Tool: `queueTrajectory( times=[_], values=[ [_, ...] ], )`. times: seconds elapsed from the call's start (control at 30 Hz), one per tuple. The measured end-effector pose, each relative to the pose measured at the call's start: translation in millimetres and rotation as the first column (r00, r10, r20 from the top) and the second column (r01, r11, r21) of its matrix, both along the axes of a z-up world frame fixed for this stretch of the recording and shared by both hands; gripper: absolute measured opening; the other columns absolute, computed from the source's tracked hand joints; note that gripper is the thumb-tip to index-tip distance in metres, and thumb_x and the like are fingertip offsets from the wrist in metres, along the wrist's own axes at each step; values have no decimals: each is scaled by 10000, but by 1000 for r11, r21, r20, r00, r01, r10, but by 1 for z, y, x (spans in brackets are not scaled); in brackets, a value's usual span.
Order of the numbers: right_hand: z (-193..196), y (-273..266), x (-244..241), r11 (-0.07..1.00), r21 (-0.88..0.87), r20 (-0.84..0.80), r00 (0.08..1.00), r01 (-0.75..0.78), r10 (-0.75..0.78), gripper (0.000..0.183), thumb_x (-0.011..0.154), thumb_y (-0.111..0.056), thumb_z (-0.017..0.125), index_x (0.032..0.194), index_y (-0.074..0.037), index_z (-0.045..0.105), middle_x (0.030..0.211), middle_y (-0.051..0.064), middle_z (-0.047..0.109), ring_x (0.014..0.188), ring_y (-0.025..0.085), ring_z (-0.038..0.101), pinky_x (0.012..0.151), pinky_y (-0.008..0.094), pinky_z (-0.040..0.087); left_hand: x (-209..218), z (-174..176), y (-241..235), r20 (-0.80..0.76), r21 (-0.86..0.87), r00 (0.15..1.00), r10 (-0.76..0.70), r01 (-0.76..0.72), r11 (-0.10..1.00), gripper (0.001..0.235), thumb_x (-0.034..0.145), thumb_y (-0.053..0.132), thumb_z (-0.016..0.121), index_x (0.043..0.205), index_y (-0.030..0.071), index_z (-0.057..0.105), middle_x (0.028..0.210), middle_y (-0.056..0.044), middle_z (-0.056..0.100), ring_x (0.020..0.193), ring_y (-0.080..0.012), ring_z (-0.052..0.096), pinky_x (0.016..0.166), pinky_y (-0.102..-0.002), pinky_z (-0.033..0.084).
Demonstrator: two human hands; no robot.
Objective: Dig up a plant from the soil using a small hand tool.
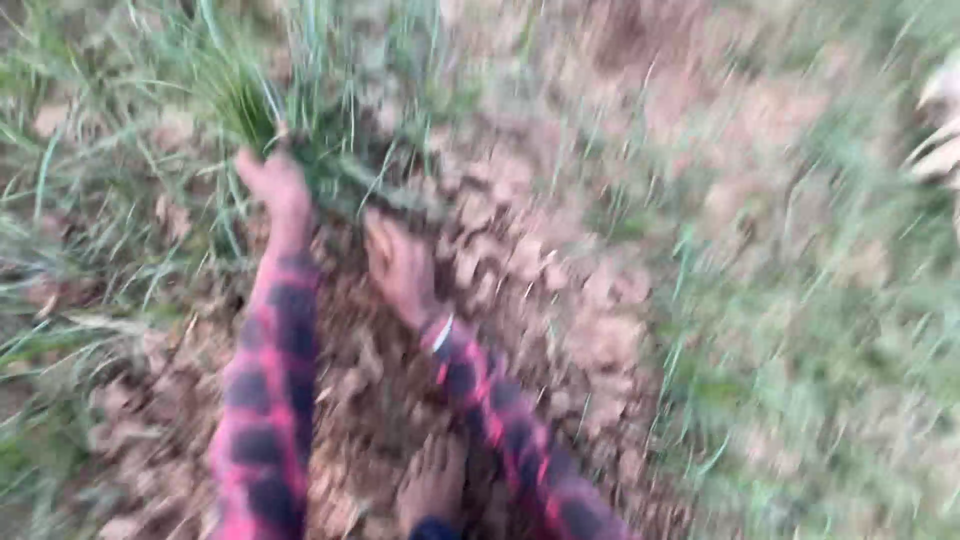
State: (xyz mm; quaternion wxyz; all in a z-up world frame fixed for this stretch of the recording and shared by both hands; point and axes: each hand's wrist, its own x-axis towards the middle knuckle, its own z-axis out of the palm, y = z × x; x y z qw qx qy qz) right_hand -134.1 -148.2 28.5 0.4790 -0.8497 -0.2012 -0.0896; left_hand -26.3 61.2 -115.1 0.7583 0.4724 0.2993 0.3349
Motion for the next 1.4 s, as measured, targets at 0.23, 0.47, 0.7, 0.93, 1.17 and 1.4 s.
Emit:
queueTrajectory(
  times=[0.23, 0.47, 0.7, 0.93, 1.17, 1.4],
  values=[
    [75, -49, -84, 992, 40, -268, 957, 123, -107, 331, 939, -90, 712, 1263, -24, 684, 1114, 161, 758, 913, 237, 767, 771, 354, 623, -60, 0, -9, -27, 270, 999, -43, 49, 962, 228, 994, 82, 760, 1147, -17, 624, 1029, -59, 713, 922, -171, 686, 856, -340, 574],
    [45, -8, -51, 989, -138, -208, 974, 62, -90, 468, 909, -68, 659, 1376, -61, 624, 1234, 172, 714, 933, 275, 737, 813, 355, 615, -43, 32, -23, 51, 91, 997, -57, 52, 995, 139, 947, 109, 773, 1025, 5, 722, 927, -55, 732, 790, -153, 666, 746, -313, 557],
    [75, -11, -29, 974, -225, -63, 997, 38, -53, 414, 873, -42, 690, 1285, -87, 699, 1218, 145, 751, 1002, 331, 739, 882, 398, 594, -53, 29, -23, -34, 157, 999, 24, -19, 987, 226, 948, 141, 819, 1011, 11, 646, 915, -54, 688, 805, -138, 614, 742, -308, 514],
    [42, -20, -58, 985, -135, -332, 932, 107, -146, 490, 901, -32, 665, 1385, -80, 610, 1060, 128, 730, 734, 211, 713, 616, 304, 597, -48, 14, -27, -319, 232, 945, 76, 0, 973, 264, 920, 178, 832, 1030, 18, 653, 1001, -65, 660, 850, -150, 581, 769, -324, 503],
    [26, 25, 4, 976, -201, -61, 993, 87, -101, 486, 888, -103, 637, 1372, -72, 641, 912, 179, 687, 791, 362, 688, 707, 489, 566, -45, 46, -8, -88, 113, 996, 28, -18, 993, 201, 933, 85, 758, 1068, 10, 629, 1002, -83, 695, 869, -147, 660, 793, -345, 586],
    [35, -16, -74, 997, 22, -342, 938, 73, -61, 418, 927, -62, 668, 1338, -77, 594, 1084, 126, 739, 770, 198, 748, 530, 312, 607, -76, 39, -14, 86, 71, 993, -86, 80, 994, 97, 1029, 18, 716, 1064, -33, 641, 973, -118, 724, 806, -193, 703, 761, -351, 602]
  ],
)
